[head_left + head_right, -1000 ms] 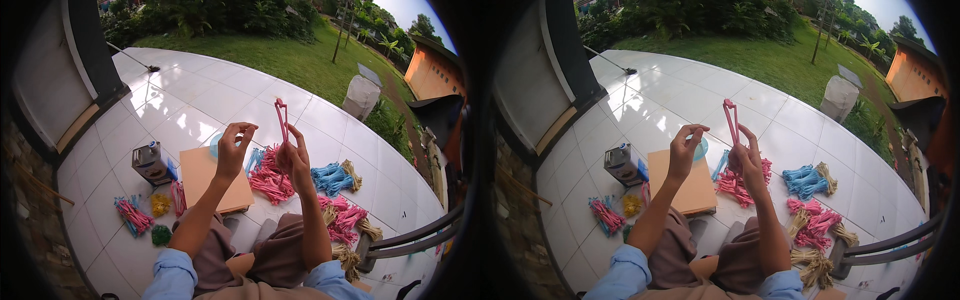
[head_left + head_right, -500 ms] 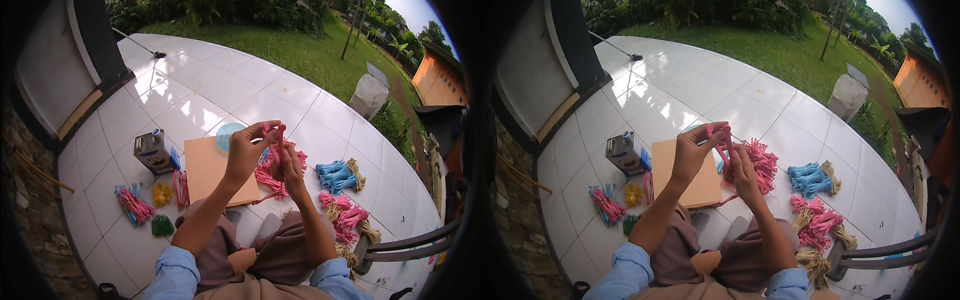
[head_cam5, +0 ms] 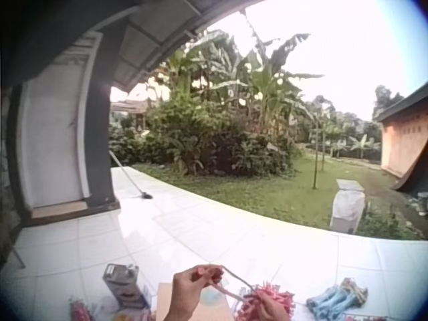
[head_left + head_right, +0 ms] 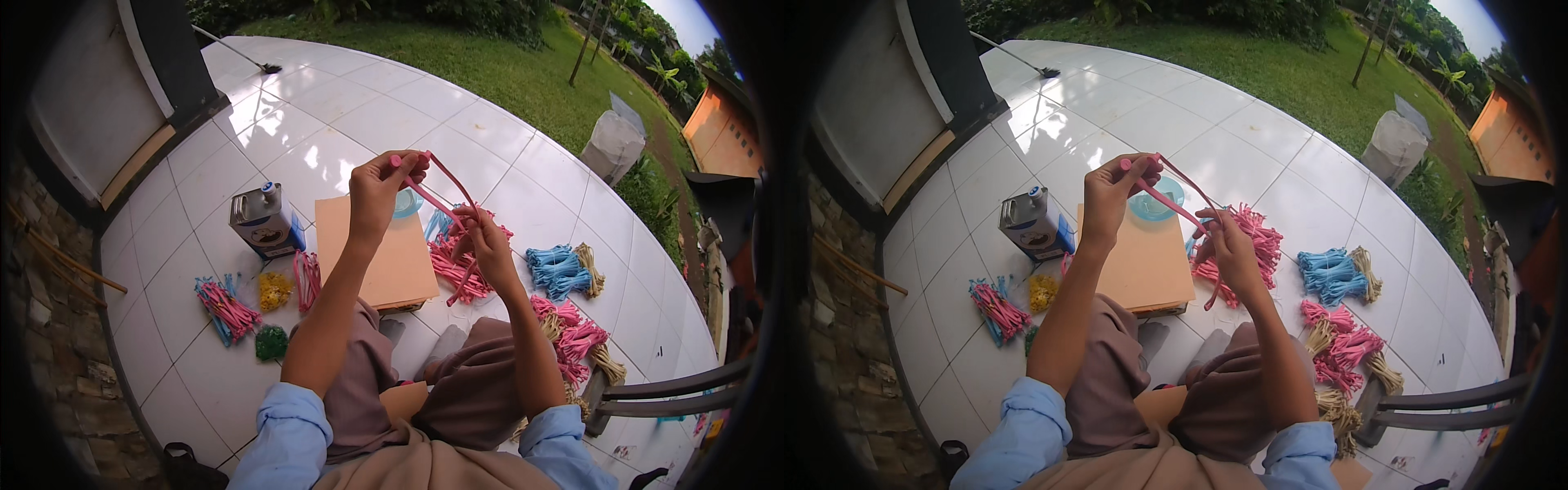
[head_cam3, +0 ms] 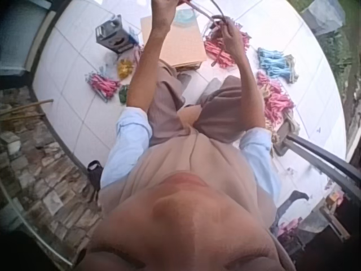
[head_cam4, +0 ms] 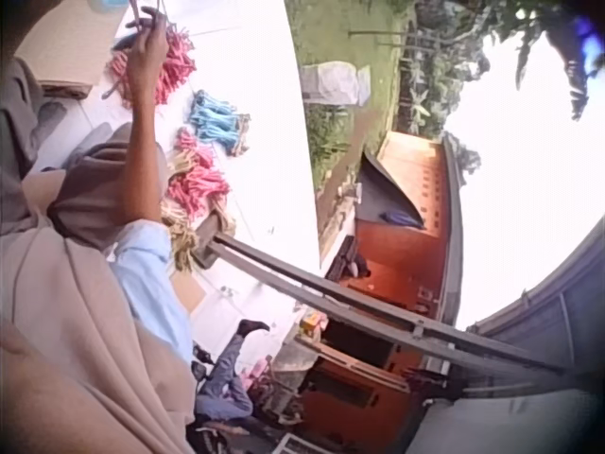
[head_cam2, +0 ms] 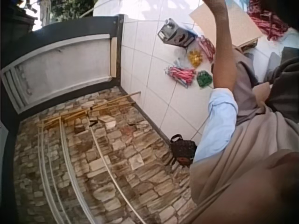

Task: The person applies glue from a metal container onto pink fabric strips and then presses the strips onto a flat surface.

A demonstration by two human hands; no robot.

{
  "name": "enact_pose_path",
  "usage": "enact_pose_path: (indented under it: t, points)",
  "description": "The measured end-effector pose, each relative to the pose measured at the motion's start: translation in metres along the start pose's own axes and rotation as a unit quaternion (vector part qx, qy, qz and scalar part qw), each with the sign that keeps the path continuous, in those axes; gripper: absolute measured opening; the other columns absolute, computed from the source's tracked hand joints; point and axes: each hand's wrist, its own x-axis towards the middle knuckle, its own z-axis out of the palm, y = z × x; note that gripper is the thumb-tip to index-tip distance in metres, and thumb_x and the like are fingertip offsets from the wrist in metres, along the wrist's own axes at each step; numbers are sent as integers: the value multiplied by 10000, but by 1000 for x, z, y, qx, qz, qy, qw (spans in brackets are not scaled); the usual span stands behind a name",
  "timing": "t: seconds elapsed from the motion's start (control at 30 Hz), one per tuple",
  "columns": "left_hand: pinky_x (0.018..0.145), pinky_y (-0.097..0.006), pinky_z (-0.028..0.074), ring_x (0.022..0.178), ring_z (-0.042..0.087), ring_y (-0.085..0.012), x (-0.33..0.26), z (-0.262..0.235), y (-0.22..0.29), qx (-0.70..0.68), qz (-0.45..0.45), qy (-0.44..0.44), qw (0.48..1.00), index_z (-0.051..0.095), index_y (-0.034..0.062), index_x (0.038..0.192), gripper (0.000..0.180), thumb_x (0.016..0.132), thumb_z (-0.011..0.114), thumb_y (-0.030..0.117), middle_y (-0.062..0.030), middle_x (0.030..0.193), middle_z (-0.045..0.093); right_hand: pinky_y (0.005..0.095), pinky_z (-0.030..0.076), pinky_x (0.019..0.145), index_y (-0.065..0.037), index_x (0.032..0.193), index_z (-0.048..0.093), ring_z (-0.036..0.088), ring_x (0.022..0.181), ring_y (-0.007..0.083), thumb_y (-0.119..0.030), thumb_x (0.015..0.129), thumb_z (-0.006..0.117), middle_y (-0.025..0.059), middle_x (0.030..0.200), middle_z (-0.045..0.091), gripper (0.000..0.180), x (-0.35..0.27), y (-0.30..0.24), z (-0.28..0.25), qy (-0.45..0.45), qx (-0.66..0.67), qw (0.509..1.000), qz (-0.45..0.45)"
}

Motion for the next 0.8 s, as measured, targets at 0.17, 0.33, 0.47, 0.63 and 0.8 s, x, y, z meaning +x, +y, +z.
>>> enact_pose_path:
  t: [0.17, 0.33, 0.47, 0.63, 0.8]
  points:
    - [688, -229, 529, 715, 626, -100, -3, -26, -10, 46, -19, 20, 999, 664, -22, 944, 260, 886, 589, 220, -71, 814, 667, 216, 438, 556, -17, 1196, 497, 531, 647, 78, -192, 969, 414, 1, 797, 494, 298, 15, -1, -14, 13, 84, 996, -10]
    - [706, -210, 498, 718, 550, -62, -11, -59, -4, 29, -134, -80, 987, 586, 10, 1094, 333, 845, 646, 223, 1, 816, 606, 176, 358, 502, -82, 1377, 291, 457, 627, 47, -178, 930, 508, -13, 764, 448, 506, 25, -22, -25, -17, 106, 994, -4]
    - [848, -252, 495, 892, 562, -109, -19, -65, -1, -164, -119, -182, 962, 375, -2, 1298, 638, 792, 704, 205, -27, 946, 539, 184, 338, 441, -57, 1370, 283, 445, 505, 53, -138, 934, 465, 29, 726, 521, 478, 26, -25, -31, 3, 130, 991, -33]
    - [883, -301, 486, 993, 515, -151, -11, -46, -32, 21, -191, -184, 964, 358, 25, 1324, 577, 903, 529, 379, -83, 1091, 489, 195, 351, 426, -42, 1280, 338, 476, 490, 85, -121, 937, 452, 77, 764, 567, 370, 22, -12, -26, -41, 178, 983, 24]
    - [846, -311, 495, 994, 531, -162, -18, -6, -30, 16, -176, -137, 975, 361, 2, 1293, 546, 920, 500, 375, -110, 1105, 492, 227, 404, 465, -56, 1136, 384, 517, 517, 126, -149, 924, 490, 91, 746, 569, 255, 12, 7, -26, -153, 208, 964, 69]
